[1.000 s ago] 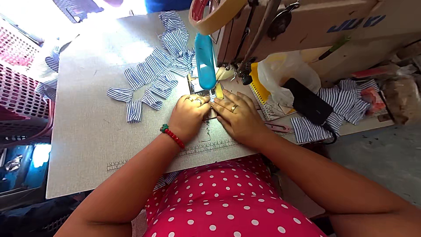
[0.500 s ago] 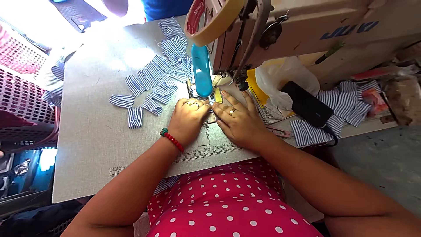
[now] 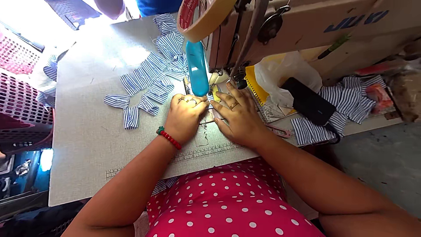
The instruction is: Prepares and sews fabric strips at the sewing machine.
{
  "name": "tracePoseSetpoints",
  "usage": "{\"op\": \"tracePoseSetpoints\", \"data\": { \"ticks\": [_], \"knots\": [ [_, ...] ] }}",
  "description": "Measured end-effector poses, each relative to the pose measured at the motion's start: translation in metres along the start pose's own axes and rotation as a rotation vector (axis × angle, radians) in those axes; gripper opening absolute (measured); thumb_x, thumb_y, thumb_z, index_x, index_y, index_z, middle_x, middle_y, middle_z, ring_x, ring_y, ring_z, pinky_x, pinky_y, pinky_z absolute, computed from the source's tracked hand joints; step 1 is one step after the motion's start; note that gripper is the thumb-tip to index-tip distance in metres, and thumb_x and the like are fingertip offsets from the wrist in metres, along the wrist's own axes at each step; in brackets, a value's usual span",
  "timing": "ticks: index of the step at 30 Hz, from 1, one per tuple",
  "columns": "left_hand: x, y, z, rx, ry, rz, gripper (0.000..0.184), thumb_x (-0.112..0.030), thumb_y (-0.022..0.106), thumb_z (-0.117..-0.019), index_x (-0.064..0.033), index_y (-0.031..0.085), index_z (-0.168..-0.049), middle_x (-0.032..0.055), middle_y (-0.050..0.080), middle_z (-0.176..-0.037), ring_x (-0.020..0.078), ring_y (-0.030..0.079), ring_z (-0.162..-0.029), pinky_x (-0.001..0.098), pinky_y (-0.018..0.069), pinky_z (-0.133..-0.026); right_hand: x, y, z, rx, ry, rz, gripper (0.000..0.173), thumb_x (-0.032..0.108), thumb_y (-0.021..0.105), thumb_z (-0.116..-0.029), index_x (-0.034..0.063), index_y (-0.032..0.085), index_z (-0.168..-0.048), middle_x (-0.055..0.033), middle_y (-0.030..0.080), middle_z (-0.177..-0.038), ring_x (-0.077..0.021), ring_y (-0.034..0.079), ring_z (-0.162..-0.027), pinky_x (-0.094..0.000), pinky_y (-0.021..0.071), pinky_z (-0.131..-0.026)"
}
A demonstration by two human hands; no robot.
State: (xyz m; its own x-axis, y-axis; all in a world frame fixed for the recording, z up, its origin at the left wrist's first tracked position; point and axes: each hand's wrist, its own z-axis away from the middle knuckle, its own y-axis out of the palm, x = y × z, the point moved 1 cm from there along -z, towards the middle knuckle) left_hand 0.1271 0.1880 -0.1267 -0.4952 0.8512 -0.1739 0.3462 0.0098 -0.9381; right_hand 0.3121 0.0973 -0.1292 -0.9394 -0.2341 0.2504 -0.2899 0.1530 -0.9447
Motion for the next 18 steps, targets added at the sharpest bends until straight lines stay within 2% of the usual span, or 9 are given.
{"op": "tracePoseSetpoints", "data": {
  "ticks": [9,18],
  "knots": [
    [0.0066,0.0018,-0.0035,0.032,-0.030,0.031,0.036,-0.012,0.045,-0.1027,-0.0173,0.074,-0.121,0.0004,0.071,-0.130,0.0222,0.064,-0.123,0.0531,0.0390,-0.107,0.0034,-0.0026,-0.0028,0.070,0.060,0.041,0.055,0.044,0.038,-0.1026,0.0209,0.056,-0.149,-0.0087,0.041,-0.162,-0.0356,0.020,-0.156,-0.0675,0.0090,-0.122],
    [0.0089,0.0019,-0.0039,0.036,-0.025,0.051,0.037,-0.012,0.044,-0.1033,-0.0178,0.074,-0.123,0.0001,0.070,-0.133,0.0224,0.063,-0.125,0.0531,0.0384,-0.107,0.0049,-0.0044,-0.0035,0.087,0.087,0.030,0.056,0.045,0.040,-0.1021,0.0212,0.055,-0.150,-0.0076,0.040,-0.162,-0.0342,0.016,-0.157,-0.0677,0.0046,-0.122]
  ]
}}
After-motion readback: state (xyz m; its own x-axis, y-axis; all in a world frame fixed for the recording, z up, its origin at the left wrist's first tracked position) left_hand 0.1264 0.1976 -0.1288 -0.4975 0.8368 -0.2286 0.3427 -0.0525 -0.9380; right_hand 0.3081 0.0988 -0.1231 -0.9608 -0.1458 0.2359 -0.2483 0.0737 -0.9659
